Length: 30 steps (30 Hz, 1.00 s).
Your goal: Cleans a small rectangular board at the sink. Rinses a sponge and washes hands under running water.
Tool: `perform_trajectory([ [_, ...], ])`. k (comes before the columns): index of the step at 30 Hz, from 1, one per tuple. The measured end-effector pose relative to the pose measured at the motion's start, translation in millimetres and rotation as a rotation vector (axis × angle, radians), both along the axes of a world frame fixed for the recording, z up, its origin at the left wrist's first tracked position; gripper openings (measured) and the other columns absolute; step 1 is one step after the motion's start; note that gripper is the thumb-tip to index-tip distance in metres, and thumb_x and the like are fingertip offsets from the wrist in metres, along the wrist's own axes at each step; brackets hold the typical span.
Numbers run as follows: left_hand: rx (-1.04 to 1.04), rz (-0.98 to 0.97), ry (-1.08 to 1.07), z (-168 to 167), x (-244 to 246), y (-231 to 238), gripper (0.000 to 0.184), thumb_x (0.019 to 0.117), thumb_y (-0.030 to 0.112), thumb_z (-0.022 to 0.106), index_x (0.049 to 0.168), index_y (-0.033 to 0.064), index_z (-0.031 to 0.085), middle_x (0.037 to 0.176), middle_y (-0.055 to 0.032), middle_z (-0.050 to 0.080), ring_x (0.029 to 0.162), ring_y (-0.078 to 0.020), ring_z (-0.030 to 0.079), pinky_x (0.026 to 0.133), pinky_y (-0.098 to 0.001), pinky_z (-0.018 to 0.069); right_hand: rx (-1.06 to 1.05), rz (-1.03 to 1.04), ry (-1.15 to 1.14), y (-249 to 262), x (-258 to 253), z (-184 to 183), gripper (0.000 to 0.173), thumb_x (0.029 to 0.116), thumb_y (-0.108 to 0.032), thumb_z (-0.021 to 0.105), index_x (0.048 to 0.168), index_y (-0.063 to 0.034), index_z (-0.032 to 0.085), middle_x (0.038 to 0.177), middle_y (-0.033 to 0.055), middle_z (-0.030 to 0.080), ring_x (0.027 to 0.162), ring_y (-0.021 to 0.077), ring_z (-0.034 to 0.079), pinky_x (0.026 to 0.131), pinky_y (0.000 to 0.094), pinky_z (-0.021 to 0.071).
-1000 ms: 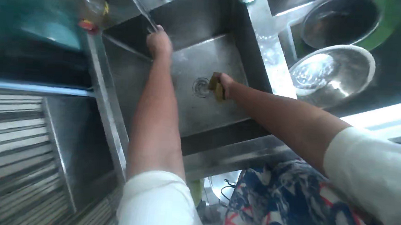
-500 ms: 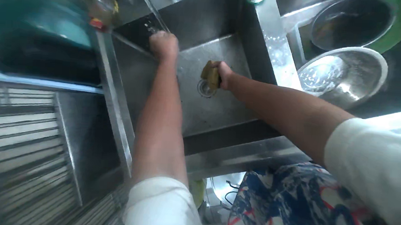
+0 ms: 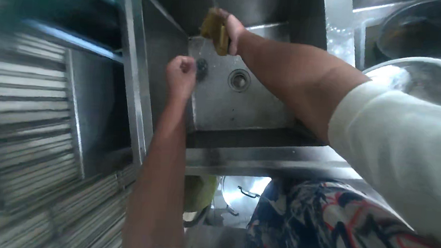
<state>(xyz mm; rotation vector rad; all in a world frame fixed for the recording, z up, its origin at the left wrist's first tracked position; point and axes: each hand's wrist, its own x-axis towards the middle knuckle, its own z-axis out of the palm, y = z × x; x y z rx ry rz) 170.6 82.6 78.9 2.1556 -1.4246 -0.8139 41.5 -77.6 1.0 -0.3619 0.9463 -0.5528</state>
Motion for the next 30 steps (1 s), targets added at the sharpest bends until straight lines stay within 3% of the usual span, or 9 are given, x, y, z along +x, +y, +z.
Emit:
perform_trajectory([
  [6,-0.016,0.058,0.006,-3,20,59,0.024,0.1011,0.006,0.058,0.121,-0.0061,0.064,0.121,-0.0217,0.066,0.111,-0.0255,0.065,0.098,-0.0408,0.0517,-0.092,0.222,0.117,20,-3,16,0.06,0.1059,-0.065,0.031,0.125,-0.0151,0.058,0.086,0.0063,0.059,0.06,0.0154,0.054,0.051,0.0291,0.0475],
  [9,-0.046,0.095,0.006,-8,22,70,0.022,0.1008,0.007,0.06,0.118,-0.0042,0.066,0.117,-0.019,0.068,0.106,-0.0221,0.066,0.095,-0.0386,0.0535,-0.476,0.61,0.331,68,-23,4,0.047,0.111,-0.045,0.041,0.119,-0.0052,0.065,0.095,0.0085,0.066,0.076,0.0161,0.064,0.069,0.0348,0.0553],
  [12,-0.059,0.101,-0.009,-5,15,64,0.02,0.1005,0.008,0.06,0.116,-0.0032,0.067,0.113,-0.0176,0.069,0.102,-0.0214,0.067,0.093,-0.0389,0.0543,-0.945,1.219,0.529,122,-49,-32,0.031,0.1067,-0.024,0.054,0.112,0.0003,0.073,0.108,0.0188,0.073,0.101,0.0316,0.07,0.092,0.0537,0.0548],
  [13,-0.052,0.087,-0.008,0,10,59,0.02,0.1011,0.008,0.059,0.116,-0.0037,0.067,0.114,-0.0183,0.069,0.104,-0.0223,0.067,0.094,-0.0398,0.0537,-1.013,1.436,0.589,137,-53,-35,0.029,0.1038,-0.022,0.06,0.116,0.0012,0.073,0.116,0.0229,0.071,0.113,0.0392,0.066,0.101,0.0604,0.0486],
  [15,-0.064,0.059,0.017,8,-3,44,0.021,0.1015,0.007,0.059,0.117,-0.005,0.066,0.117,-0.0194,0.068,0.108,-0.0232,0.066,0.097,-0.0399,0.0524,-0.881,1.525,0.705,161,-61,-38,0.037,0.1048,-0.027,0.059,0.116,0.0057,0.07,0.12,0.027,0.068,0.117,0.0445,0.064,0.099,0.0655,0.0487],
  [19,-0.108,-0.009,0.066,18,-29,9,0.02,0.1012,0.005,0.058,0.116,-0.0052,0.066,0.116,-0.0185,0.068,0.103,-0.0197,0.066,0.093,-0.0351,0.0525,-0.722,1.36,0.768,163,-59,-40,0.036,0.1036,-0.029,0.06,0.115,0.0033,0.07,0.121,0.0249,0.068,0.115,0.0429,0.065,0.095,0.0662,0.0503],
  [24,-0.144,-0.082,0.289,24,-65,-52,0.021,0.1027,0.009,0.057,0.119,-0.0021,0.064,0.112,-0.0137,0.067,0.097,-0.0145,0.065,0.086,-0.0318,0.0547,-0.43,0.584,0.534,100,-44,-20,0.047,0.1112,-0.036,0.045,0.13,0.0026,0.064,0.129,0.0254,0.065,0.119,0.038,0.064,0.103,0.0574,0.049],
  [27,-0.139,0.007,0.517,48,-97,-101,0.031,0.1057,0.013,0.053,0.133,-0.0011,0.059,0.121,-0.0151,0.067,0.102,-0.0176,0.067,0.087,-0.0344,0.055,-0.254,0.209,0.25,50,-24,9,0.042,0.1121,-0.036,0.04,0.134,-0.0041,0.056,0.111,0.0127,0.064,0.09,0.0192,0.062,0.077,0.0373,0.0539],
  [30,-0.071,0.176,0.689,59,-121,-149,0.038,0.1101,0.018,0.044,0.143,0.0006,0.05,0.135,-0.0178,0.061,0.115,-0.0228,0.064,0.094,-0.037,0.053,-0.217,-0.065,0.039,7,-14,39,0.033,0.1118,-0.019,0.043,0.131,0.0037,0.057,0.11,0.0141,0.064,0.089,0.0135,0.061,0.081,0.0322,0.0541],
])
